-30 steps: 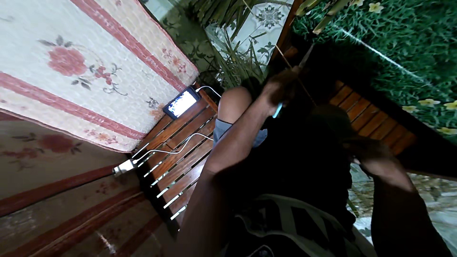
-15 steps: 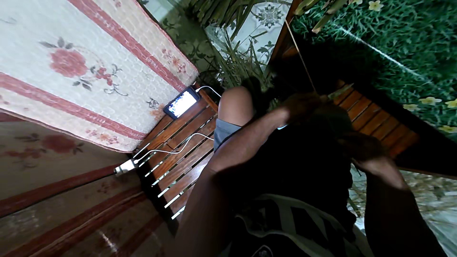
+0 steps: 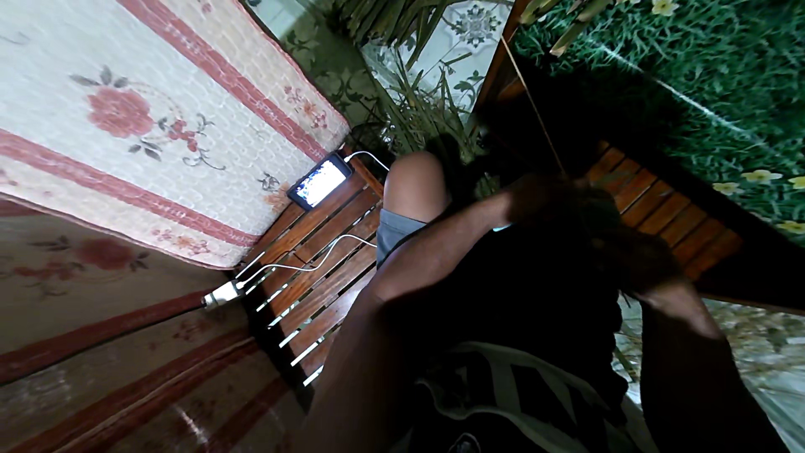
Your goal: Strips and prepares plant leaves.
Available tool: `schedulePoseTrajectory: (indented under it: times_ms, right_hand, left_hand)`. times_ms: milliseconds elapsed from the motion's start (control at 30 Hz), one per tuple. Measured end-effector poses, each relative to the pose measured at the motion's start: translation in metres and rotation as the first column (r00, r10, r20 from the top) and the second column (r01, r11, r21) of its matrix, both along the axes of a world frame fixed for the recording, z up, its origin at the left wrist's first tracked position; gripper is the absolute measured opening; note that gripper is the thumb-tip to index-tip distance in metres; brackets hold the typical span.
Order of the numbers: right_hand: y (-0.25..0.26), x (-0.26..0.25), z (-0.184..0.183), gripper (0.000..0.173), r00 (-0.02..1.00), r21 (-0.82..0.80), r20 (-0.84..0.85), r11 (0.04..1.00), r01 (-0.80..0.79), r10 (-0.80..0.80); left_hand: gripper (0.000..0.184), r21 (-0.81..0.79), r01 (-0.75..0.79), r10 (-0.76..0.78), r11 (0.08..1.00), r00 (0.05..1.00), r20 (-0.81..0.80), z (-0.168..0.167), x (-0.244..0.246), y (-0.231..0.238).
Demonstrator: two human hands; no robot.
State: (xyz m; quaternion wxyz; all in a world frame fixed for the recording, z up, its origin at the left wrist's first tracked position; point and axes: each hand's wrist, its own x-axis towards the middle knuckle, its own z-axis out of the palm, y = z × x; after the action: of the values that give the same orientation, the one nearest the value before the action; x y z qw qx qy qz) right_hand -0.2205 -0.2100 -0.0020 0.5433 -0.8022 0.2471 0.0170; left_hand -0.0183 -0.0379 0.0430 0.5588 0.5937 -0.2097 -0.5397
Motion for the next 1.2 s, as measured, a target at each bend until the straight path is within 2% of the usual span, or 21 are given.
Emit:
schedulePoseTrajectory:
  times_ms: [67, 133, 200, 267, 333, 367, 400, 433, 500, 567, 600, 667, 733, 800, 867, 933, 967, 1033, 1100, 1133, 1200]
  right_hand:
    - [-0.011, -0.008, -0.002, 0.03, 0.999, -0.02, 0.0, 0.999, -0.044, 0.044]
    - [-0.019, -0.014, -0.002, 0.022, 0.999, -0.008, -0.026, 0.999, -0.041, 0.041]
    - [-0.02, -0.015, 0.001, 0.016, 1.0, 0.034, -0.025, 0.999, -0.016, 0.017]
    - [-0.011, -0.007, 0.006, 0.015, 0.999, 0.061, 0.004, 0.998, 0.034, -0.035]
    - [0.004, 0.01, 0.016, 0.019, 0.995, 0.065, 0.023, 0.993, 0.095, -0.097]
    - [0.009, 0.017, 0.02, 0.022, 0.995, 0.049, 0.029, 0.994, 0.099, -0.1]
    - [0.008, 0.019, 0.018, 0.024, 0.995, 0.038, 0.04, 0.996, 0.086, -0.087]
    - [0.004, 0.017, 0.013, 0.022, 0.996, 0.049, 0.049, 0.996, 0.076, -0.078]
    - [-0.006, 0.007, 0.006, 0.021, 0.998, 0.086, 0.035, 0.995, 0.053, -0.057]
    - [-0.012, -0.005, 0.006, 0.024, 0.999, 0.052, -0.026, 0.998, 0.032, -0.03]
    - [-0.012, -0.007, 0.007, 0.023, 1.0, 0.037, -0.025, 0.999, 0.017, -0.016]
    - [-0.008, -0.003, 0.009, 0.02, 1.0, 0.042, 0.02, 0.999, 0.013, -0.014]
    - [-0.006, 0.005, 0.009, 0.021, 0.998, 0.065, 0.055, 0.998, -0.002, -0.001]
    - [-0.01, 0.008, 0.01, 0.023, 0.998, 0.037, 0.05, 0.998, -0.042, 0.04]
    - [-0.021, -0.006, 0.01, 0.027, 0.996, -0.04, -0.022, 0.996, -0.084, 0.083]
    - [-0.035, -0.029, 0.001, 0.028, 0.99, -0.111, -0.106, 0.988, -0.106, 0.094]
    - [-0.043, -0.041, -0.007, 0.031, 0.988, -0.108, -0.124, 0.988, -0.109, 0.095]
    - [-0.05, -0.054, -0.015, 0.031, 0.99, -0.055, -0.125, 0.996, -0.074, 0.067]
    - [-0.047, -0.053, -0.013, 0.03, 0.995, -0.045, -0.093, 0.998, -0.037, 0.033]
    - [-0.044, -0.048, -0.01, 0.03, 0.997, -0.055, -0.072, 0.998, -0.034, 0.03]
    - [-0.042, -0.042, -0.003, 0.027, 0.998, -0.053, -0.043, 0.998, -0.044, 0.042]
  left_hand:
    - [0.027, -0.072, -0.273, 0.255, 0.959, 0.946, -0.2, 0.006, 0.022, 0.007]
    - [0.026, -0.113, -0.49, 0.427, 0.864, 0.833, -0.352, 0.005, 0.045, 0.013]
    - [0.031, -0.123, -0.55, 0.481, 0.826, 0.802, -0.355, 0.001, 0.05, 0.014]
    - [0.028, -0.116, -0.41, 0.381, 0.905, 0.899, -0.215, -0.002, 0.03, 0.01]
    - [0.029, -0.059, -0.126, 0.127, 0.99, 0.992, 0.009, -0.003, 0.001, 0.003]
    - [0.031, -0.068, 0.003, 0.002, 0.998, 0.997, 0.074, 0.0, -0.007, 0.0]
    - [0.032, -0.061, 0.06, -0.055, 0.996, 0.995, 0.086, 0.002, -0.011, -0.002]
    - [0.032, -0.034, 0.037, -0.035, 0.999, 0.998, 0.061, 0.004, -0.007, -0.002]
    - [0.029, -0.035, -0.209, 0.207, 0.977, 0.976, -0.074, 0.01, 0.014, 0.004]
    - [0.028, -0.114, -0.447, 0.411, 0.887, 0.878, -0.246, 0.007, 0.04, 0.012]
    - [0.031, -0.134, -0.505, 0.45, 0.852, 0.84, -0.303, 0.004, 0.047, 0.014]
    - [0.027, -0.14, -0.448, 0.399, 0.883, 0.873, -0.281, -0.002, 0.04, 0.011]
    - [0.026, -0.052, -0.229, 0.222, 0.972, 0.969, -0.108, -0.003, 0.015, 0.007]
    - [0.028, -0.029, -0.047, 0.047, 0.998, 0.999, -0.009, 0.006, 0.005, 0.005]
    - [0.026, -0.099, -0.191, 0.18, 0.977, 0.977, -0.112, 0.012, 0.019, 0.012]
    - [0.027, -0.227, -0.45, 0.379, 0.864, 0.877, -0.294, 0.007, 0.049, 0.022]
    - [0.033, -0.264, -0.53, 0.438, 0.806, 0.834, -0.336, 0.003, 0.062, 0.026]
    - [0.039, -0.273, -0.572, 0.481, 0.774, 0.81, -0.334, 0.002, 0.07, 0.03]
    - [0.028, -0.19, -0.466, 0.408, 0.864, 0.87, -0.277, 0.005, 0.049, 0.025]
    - [0.024, -0.114, -0.348, 0.32, 0.93, 0.924, -0.209, 0.01, 0.032, 0.021]
    - [0.028, -0.015, -0.127, 0.126, 0.992, 0.99, -0.062, 0.018, 0.008, 0.015]
